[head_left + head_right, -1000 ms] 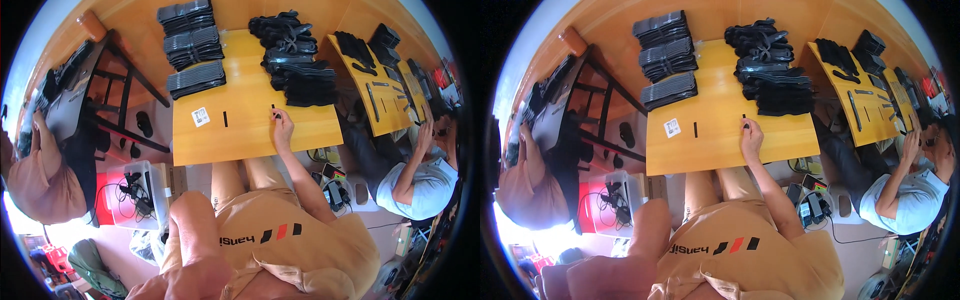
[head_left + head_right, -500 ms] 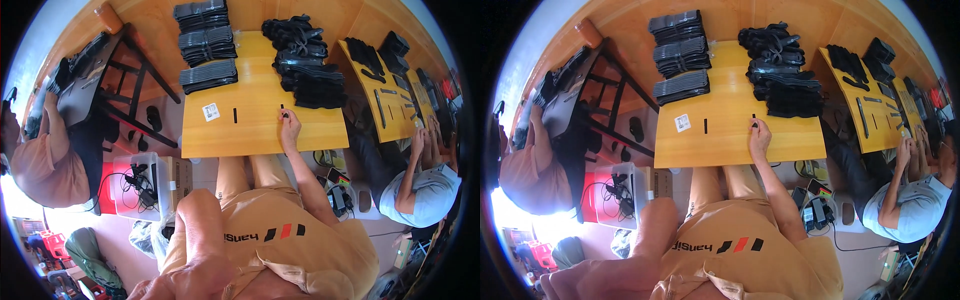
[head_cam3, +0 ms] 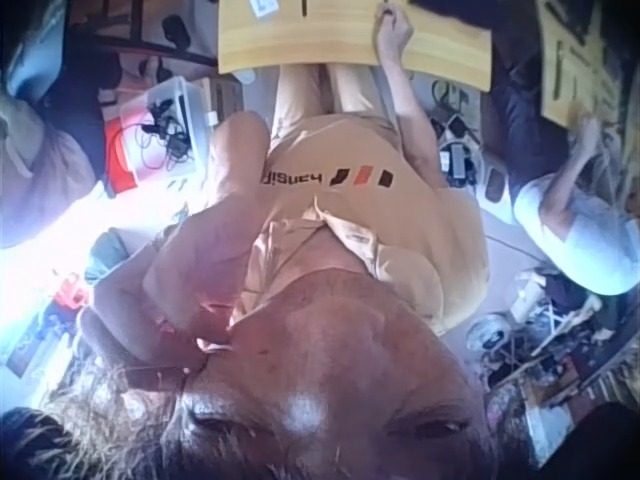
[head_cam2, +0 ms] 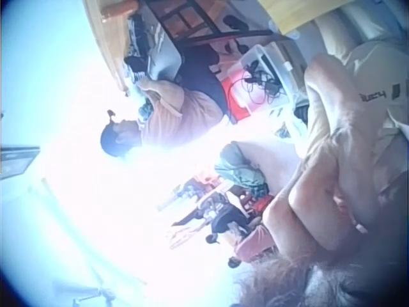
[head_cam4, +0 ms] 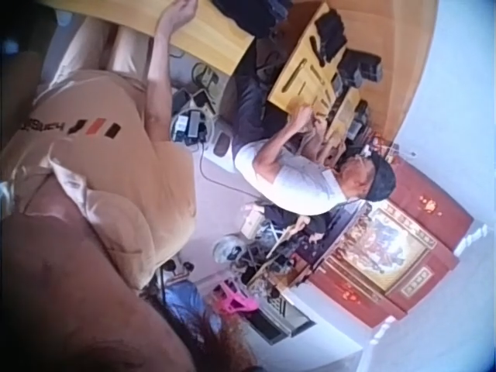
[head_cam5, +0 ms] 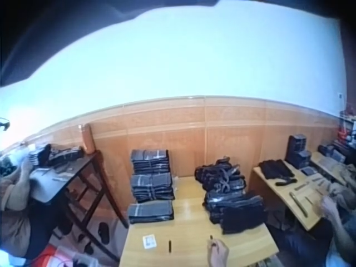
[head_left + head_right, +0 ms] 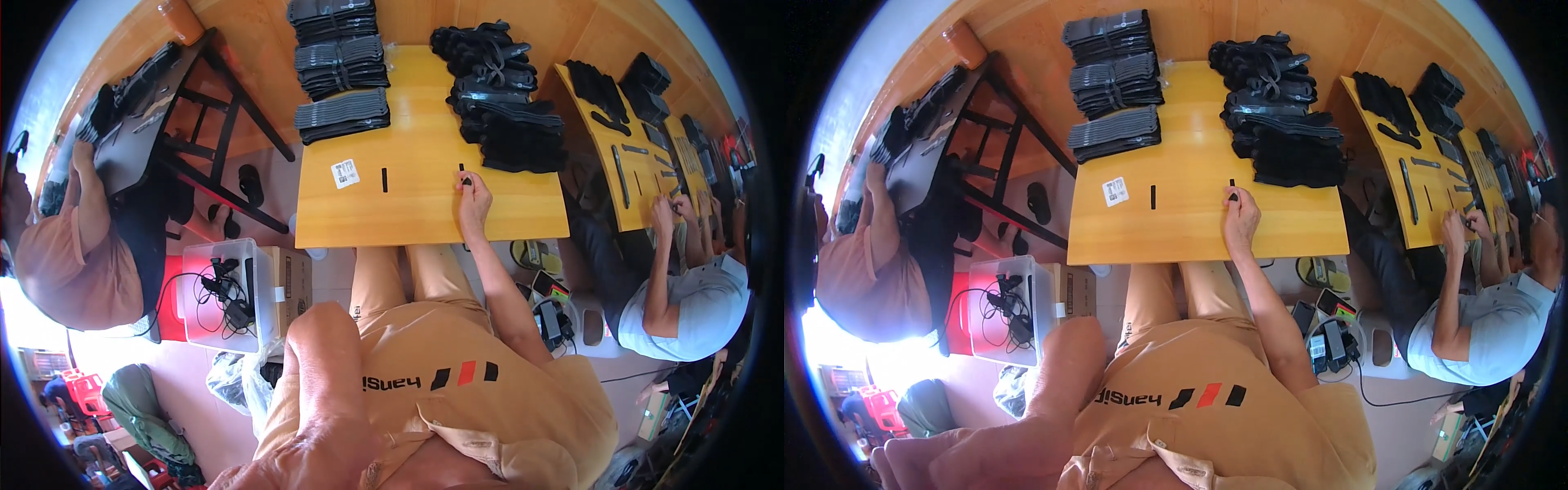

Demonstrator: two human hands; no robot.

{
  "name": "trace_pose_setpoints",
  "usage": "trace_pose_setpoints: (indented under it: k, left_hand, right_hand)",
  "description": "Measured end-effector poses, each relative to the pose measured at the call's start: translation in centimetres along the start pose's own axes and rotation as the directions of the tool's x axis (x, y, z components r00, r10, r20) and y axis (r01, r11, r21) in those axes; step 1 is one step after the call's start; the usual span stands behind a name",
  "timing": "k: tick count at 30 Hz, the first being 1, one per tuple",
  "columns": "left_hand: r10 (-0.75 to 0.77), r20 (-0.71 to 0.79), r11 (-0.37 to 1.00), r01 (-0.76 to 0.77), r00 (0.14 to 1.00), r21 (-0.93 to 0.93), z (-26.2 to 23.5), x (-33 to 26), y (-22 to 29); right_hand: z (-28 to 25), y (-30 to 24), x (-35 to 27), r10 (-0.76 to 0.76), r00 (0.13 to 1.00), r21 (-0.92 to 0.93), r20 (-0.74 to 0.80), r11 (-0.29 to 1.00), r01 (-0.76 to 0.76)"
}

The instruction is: Assembling plastic buckles and clips onto black fabric straps at a manufacturing workstation.

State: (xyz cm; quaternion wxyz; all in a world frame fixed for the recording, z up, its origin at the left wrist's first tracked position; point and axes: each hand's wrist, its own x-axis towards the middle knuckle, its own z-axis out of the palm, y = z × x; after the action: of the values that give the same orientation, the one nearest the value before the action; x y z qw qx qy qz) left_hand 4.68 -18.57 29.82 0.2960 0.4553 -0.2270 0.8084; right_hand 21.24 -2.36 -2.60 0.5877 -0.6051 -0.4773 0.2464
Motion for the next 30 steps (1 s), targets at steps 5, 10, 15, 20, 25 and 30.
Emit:
trace_pose_setpoints:
  k: [5,10,15,20,25,30]
  left_hand:
    - [0.001,0.019,1.0,-0.001,1.0,0.002,0.2,0.0,0.6]
    - [-0.004,0.012,1.0,0.004,1.0,0.007,0.3,-0.1,1.3]
    - [-0.037,-0.029,0.999,0.037,0.999,0.019,1.1,-0.5,2.2]
    - [-0.055,0.019,0.998,0.056,0.998,-0.029,0.4,0.7,2.6]
    - [-0.05,0.068,0.994,0.056,0.996,-0.093,1.1,0.9,2.0]
    - [0.072,0.046,0.971,-0.059,0.996,-0.233,2.3,1.5,4.1]
  right_hand:
    - [-0.1,-1.0,-0.5,0.028,1.0,0.014,-0.009,1.0,-0.028]
    - [-0.4,-0.5,-0.3,0.028,1.0,-0.007,-0.007,1.0,-0.028]
    - [0.5,-1.1,-0.1,-0.014,1.0,0.02,-0.005,1.0,0.014]
    - [0.0,-0.4,0.6,-0.023,0.999,0.003,-0.025,1.0,0.023]
    - [0.2,0.8,0.2,-0.048,0.998,0.006,-0.036,0.999,0.048]
    - [0.2,-1.0,-0.2,-0.019,0.999,0.009,-0.04,1.0,0.02]
